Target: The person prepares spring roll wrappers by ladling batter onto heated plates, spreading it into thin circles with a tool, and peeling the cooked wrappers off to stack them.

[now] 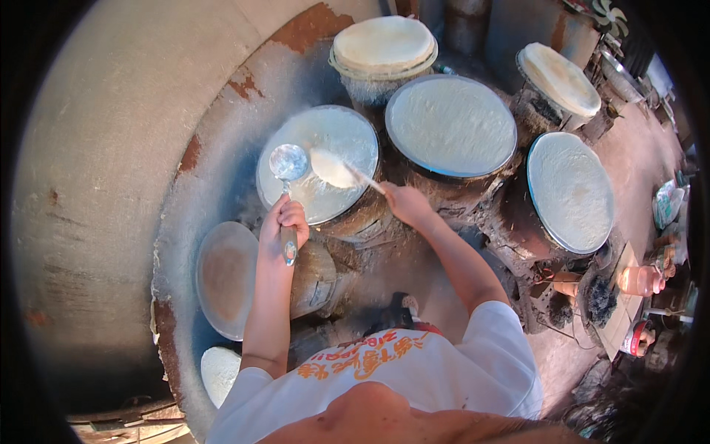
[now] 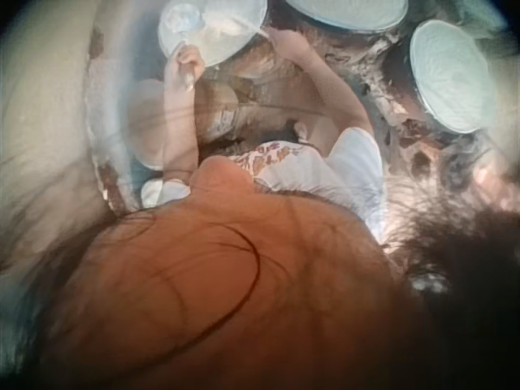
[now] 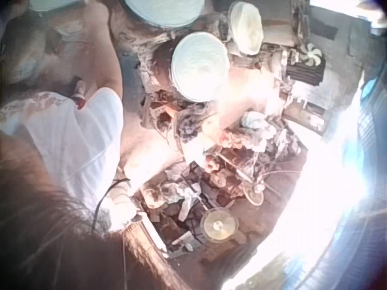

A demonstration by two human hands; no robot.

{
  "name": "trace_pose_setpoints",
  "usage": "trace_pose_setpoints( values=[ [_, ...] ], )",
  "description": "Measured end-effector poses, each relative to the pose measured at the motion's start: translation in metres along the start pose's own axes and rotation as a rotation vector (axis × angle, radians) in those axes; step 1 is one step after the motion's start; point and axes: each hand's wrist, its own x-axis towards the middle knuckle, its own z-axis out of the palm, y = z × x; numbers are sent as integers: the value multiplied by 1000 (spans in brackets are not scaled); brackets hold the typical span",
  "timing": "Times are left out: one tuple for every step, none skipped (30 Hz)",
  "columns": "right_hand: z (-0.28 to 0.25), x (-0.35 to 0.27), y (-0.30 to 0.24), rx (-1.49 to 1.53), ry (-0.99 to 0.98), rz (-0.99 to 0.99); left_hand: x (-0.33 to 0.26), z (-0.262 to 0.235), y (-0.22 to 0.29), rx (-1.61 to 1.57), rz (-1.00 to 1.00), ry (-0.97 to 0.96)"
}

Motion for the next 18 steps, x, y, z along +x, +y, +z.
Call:
trace_pose_setpoints(
  values=[
    [4, 1, -11, -8, -36, -45, 4, -2, 7, 43, 25, 5],
    [7, 2, -21, -21, -67, -47, 10, -6, 14, 58, 52, -14],
    [6, 5, -23, 84, -27, -90, 10, -2, 19, 71, 55, -39],
    [10, -6, -29, 120, 21, -14, 8, 2, 24, 200, 142, -51],
    [16, -27, -33, 142, 44, 75, 10, -5, 28, 298, 223, -53],
    [26, -51, -32, 278, 124, 213, 16, -11, 35, 247, 205, -33],
    [34, -68, -28, 406, 205, 355, 30, -15, 31, 207, 199, -34],
    [37, -85, -39, 579, 131, 448, 38, -28, 24, 214, 249, -27],
    [81, -94, -16, 624, 269, 274, 47, -26, 6, 266, 272, -38],
    [78, -97, -60, 693, 52, 450, 46, -53, 3, 563, 488, 141],
    [92, -93, -66, 589, 66, 345, 54, -68, -4, 251, 419, 169],
    [98, -84, -74, 706, 24, 346, 57, -81, -29, 355, 561, 112],
    [106, -76, -68, 416, -13, 194, 61, -81, -48, 345, 616, 176],
    [106, -69, -78, 371, 27, 167, 58, -83, -53, 217, 589, 158],
    [101, -62, -95, 331, 61, 123, 45, -93, -39, -2, 396, -92],
    [91, -53, -108, 327, 79, 63, 31, -99, -15, -209, 191, -350],
    [79, -49, -109, 249, 125, -29, 12, -85, -4, -436, -54, -404],
    [71, -51, -114, 233, 116, -58, -8, -69, -7, -448, -82, -463]
  ],
)
